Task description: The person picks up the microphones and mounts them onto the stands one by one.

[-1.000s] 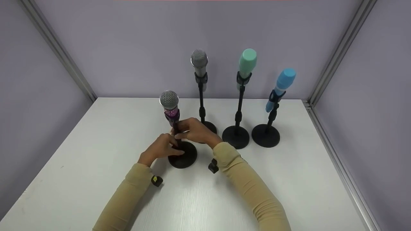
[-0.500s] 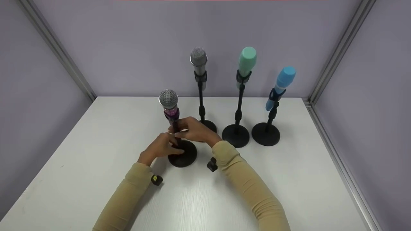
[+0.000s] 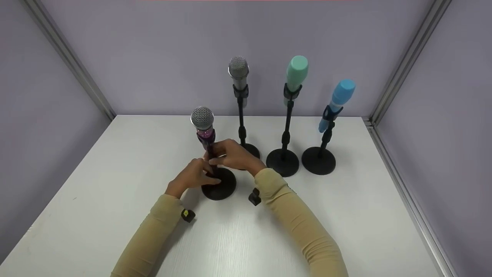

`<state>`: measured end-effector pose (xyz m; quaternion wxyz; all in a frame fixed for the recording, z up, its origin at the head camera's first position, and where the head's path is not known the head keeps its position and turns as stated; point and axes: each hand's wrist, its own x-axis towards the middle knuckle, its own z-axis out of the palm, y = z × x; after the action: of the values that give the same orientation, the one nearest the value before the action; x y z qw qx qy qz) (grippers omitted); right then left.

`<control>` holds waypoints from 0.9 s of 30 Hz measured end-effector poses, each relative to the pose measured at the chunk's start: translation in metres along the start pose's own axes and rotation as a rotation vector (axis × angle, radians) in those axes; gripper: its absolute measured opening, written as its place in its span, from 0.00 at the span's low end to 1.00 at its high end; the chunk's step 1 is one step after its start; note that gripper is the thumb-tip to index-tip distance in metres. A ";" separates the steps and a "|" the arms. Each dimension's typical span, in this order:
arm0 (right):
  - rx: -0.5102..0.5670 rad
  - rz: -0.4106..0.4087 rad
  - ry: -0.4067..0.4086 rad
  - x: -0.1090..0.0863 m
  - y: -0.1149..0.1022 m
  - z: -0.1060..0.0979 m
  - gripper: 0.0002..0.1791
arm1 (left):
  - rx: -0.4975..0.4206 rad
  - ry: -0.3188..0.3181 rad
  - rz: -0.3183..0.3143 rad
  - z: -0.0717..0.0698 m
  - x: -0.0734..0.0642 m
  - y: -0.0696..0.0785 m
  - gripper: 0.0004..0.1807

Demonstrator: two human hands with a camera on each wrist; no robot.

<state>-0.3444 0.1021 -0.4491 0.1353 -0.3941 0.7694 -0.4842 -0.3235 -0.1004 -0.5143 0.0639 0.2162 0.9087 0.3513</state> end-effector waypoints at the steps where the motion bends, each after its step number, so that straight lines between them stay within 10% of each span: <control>1: 0.000 0.004 0.001 0.000 0.000 0.000 0.10 | -0.003 0.002 -0.003 0.000 0.000 0.000 0.07; 27: 0.007 0.015 -0.061 0.000 -0.001 -0.001 0.12 | -0.006 0.004 -0.024 -0.001 -0.001 0.002 0.12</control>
<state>-0.3449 0.1025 -0.4472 0.1633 -0.4024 0.7662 -0.4736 -0.3217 -0.0998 -0.5123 0.0667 0.2043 0.9103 0.3537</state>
